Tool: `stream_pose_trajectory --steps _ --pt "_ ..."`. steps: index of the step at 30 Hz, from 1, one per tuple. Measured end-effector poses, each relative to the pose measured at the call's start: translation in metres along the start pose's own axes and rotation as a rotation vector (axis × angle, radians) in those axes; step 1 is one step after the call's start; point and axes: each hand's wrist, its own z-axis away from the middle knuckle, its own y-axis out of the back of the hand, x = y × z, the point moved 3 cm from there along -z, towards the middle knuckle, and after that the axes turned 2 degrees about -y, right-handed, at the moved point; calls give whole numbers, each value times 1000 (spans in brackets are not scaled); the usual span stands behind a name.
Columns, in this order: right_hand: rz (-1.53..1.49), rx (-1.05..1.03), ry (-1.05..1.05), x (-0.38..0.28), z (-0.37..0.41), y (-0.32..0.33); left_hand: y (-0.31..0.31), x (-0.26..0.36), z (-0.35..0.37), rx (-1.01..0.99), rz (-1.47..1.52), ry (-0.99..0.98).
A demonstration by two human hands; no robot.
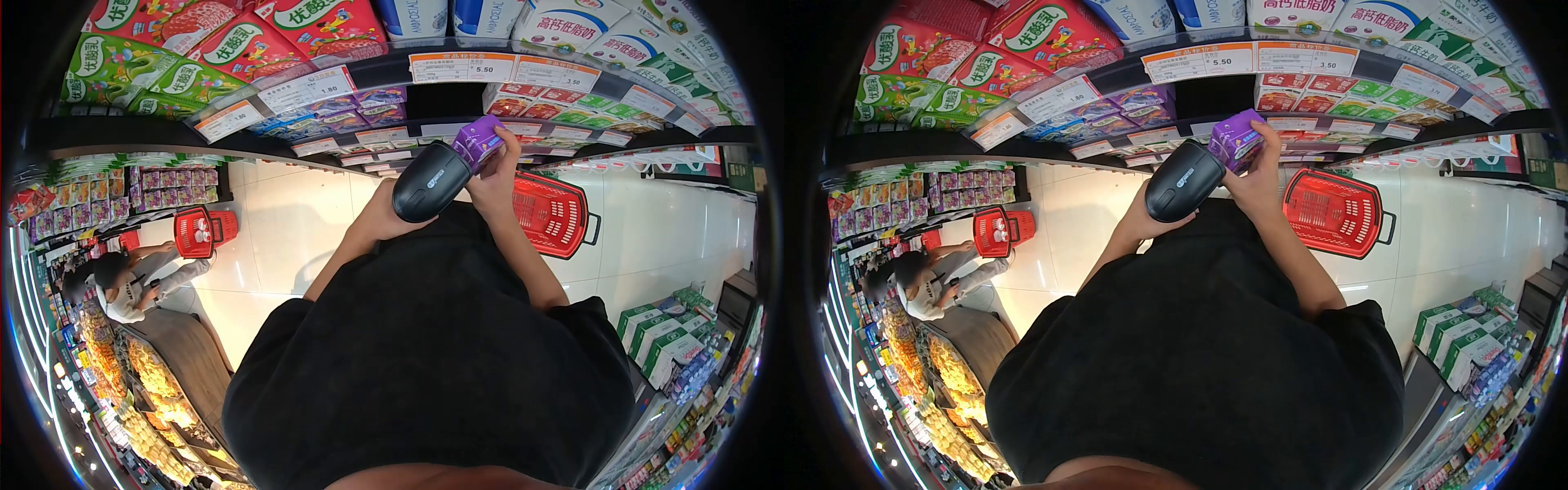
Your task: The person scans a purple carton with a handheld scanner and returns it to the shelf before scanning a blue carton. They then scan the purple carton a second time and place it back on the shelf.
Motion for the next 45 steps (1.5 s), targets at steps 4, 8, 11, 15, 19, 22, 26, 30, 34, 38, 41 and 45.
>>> stream_pose_trajectory --steps 4,8,11,15,19,22,26,30,34,38,41,45 --pt "20 1 14 1 0 1 -1 2 0 9 9 -13" --pt "48 2 37 5 1 3 -2 -2 0 0 46 34" --pt "59 13 35 7 1 5 -2 -2 1 31 57 40" --pt "77 12 38 7 1 5 -2 -6 2 47 52 42" --pt "81 11 70 6 -2 1 -3 -12 6 47 81 114" --pt "169 22 171 15 -14 -8 -2 -14 12 74 97 133" --pt "344 102 332 31 -46 -25 8 -23 18 94 89 127" --pt "476 84 389 38 -72 -42 14 -21 23 135 99 107" --pt "576 -85 327 43 -86 -43 16 -21 33 189 70 122" --pt "629 -175 147 17 -95 -43 18 -19 38 180 -6 160" --pt "640 -225 -23 23 -104 -35 17 0 33 164 -70 90" --pt "625 -215 -118 41 -109 -39 22 1 35 155 -101 104"
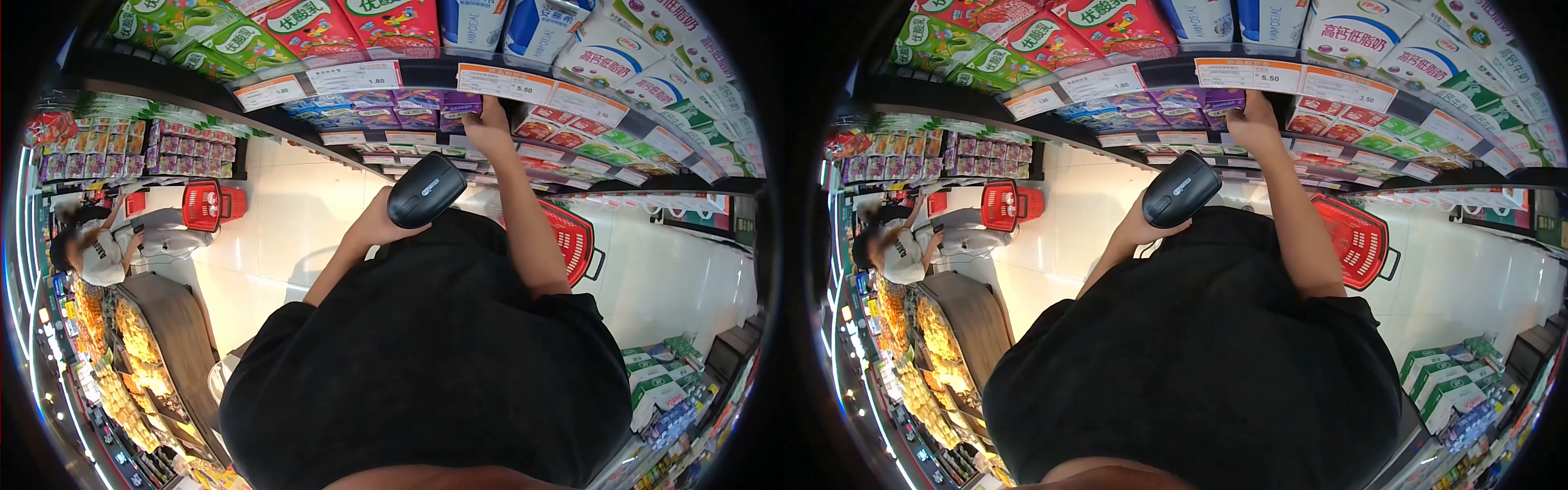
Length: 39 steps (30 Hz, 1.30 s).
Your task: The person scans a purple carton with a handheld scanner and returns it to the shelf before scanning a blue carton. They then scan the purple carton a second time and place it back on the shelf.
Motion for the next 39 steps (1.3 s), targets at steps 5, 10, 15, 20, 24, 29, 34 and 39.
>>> stream_pose_trajectory --steps 5,10,15,20,24,29,34,39 --pt "-116 17 48 -9 15 -6 2 -14 -3 52 87 26" --pt "97 97 397 -24 19 16 -2 12 -14 1 5 -70" --pt "47 147 426 -68 24 15 -1 17 -12 27 15 -59" --pt "136 -155 187 -80 1 2 -1 18 -10 -21 -52 -46" --pt "-84 -388 135 -69 -15 -3 -1 16 -13 -7 -37 -61" --pt "256 -149 58 -59 -10 13 1 22 -16 39 -89 -67" --pt "-116 -216 -192 -56 10 39 2 28 -18 -35 -128 -140" --pt "-892 84 -275 -31 64 52 3 -19 -9 -111 143 -39"
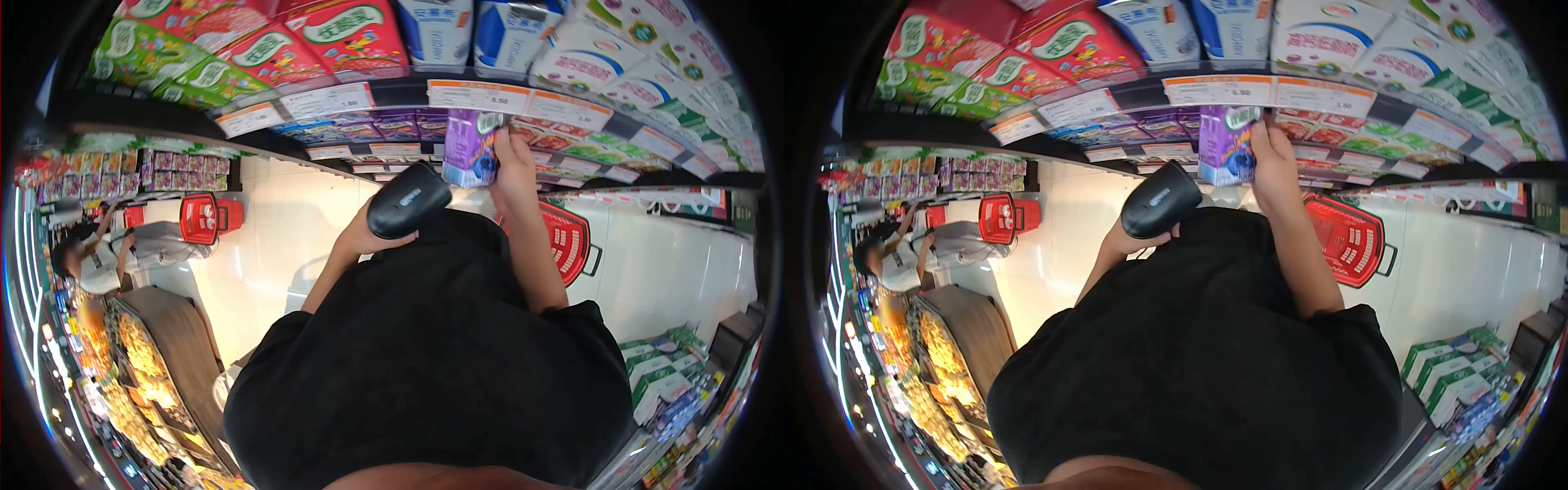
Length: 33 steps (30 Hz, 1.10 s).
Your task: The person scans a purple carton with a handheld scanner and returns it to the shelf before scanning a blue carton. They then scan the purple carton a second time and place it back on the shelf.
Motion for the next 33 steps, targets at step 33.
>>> stream_pose_trajectory --steps 33 --pt "15 405 314 -11 63 51 -62 30 -36 -176 -62 221"
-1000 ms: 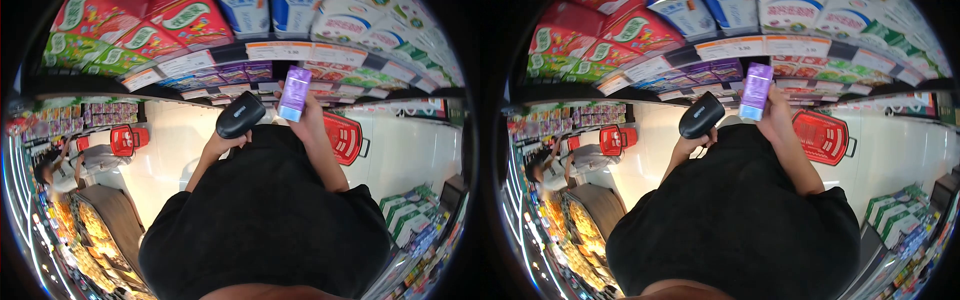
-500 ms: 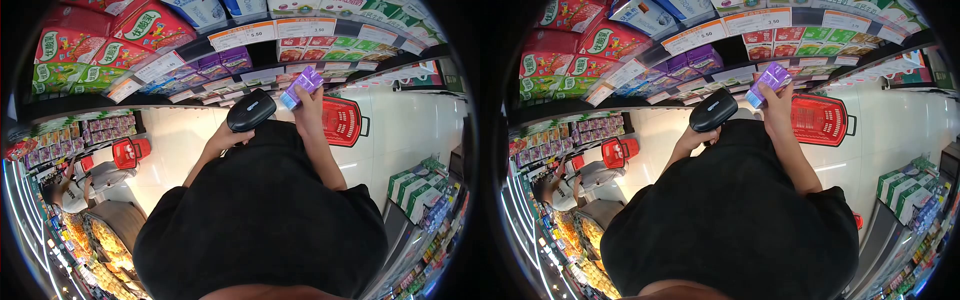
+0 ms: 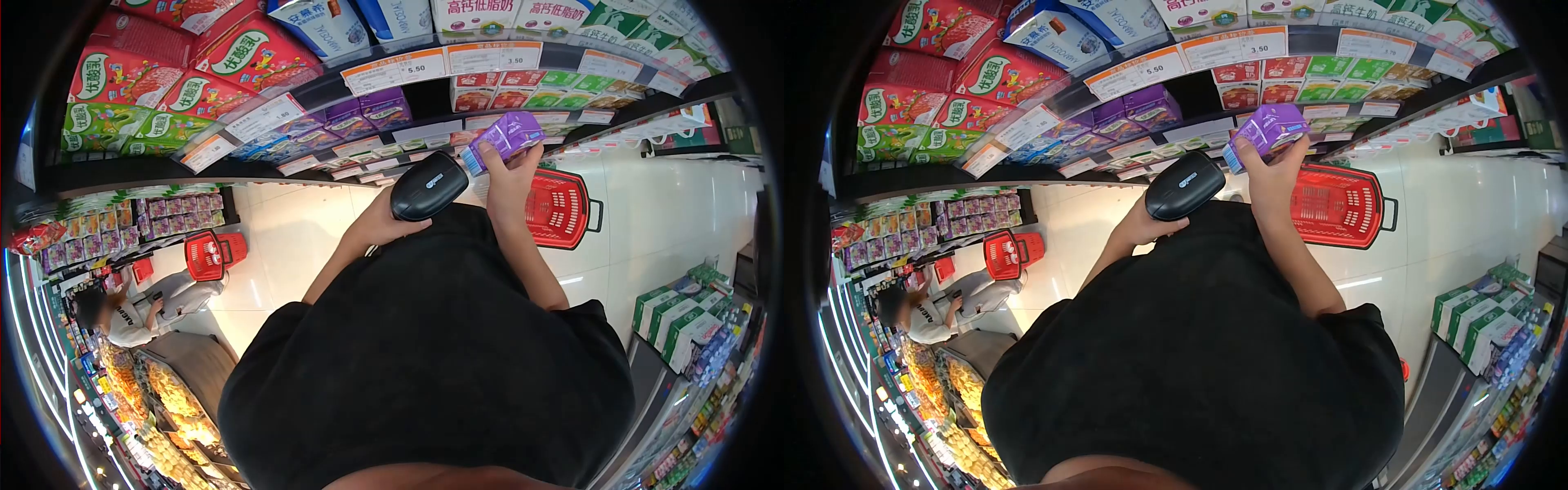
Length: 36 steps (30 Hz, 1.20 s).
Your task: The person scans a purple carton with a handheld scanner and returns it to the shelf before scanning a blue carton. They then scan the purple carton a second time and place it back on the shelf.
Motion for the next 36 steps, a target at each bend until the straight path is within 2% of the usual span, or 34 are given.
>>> stream_pose_trajectory --steps 4,10,12,15,18,27,36 --pt "-22 -1 -9 -4 2 -1 -2 6 1 -11 5 87" --pt "29 -9 62 -2 3 -1 -3 2 1 -43 -19 55" --pt "18 -32 50 -4 5 -2 -2 3 0 -15 -76 -69" --pt "19 -27 71 -7 6 -1 -3 3 -1 -40 -95 -109" --pt "35 -40 101 -5 7 1 -2 -3 -1 -49 -92 -48" --pt "32 -124 71 -2 10 0 -2 -1 2 -40 -107 -101" --pt "38 -106 78 -6 13 -5 1 -2 4 -21 -115 -154"
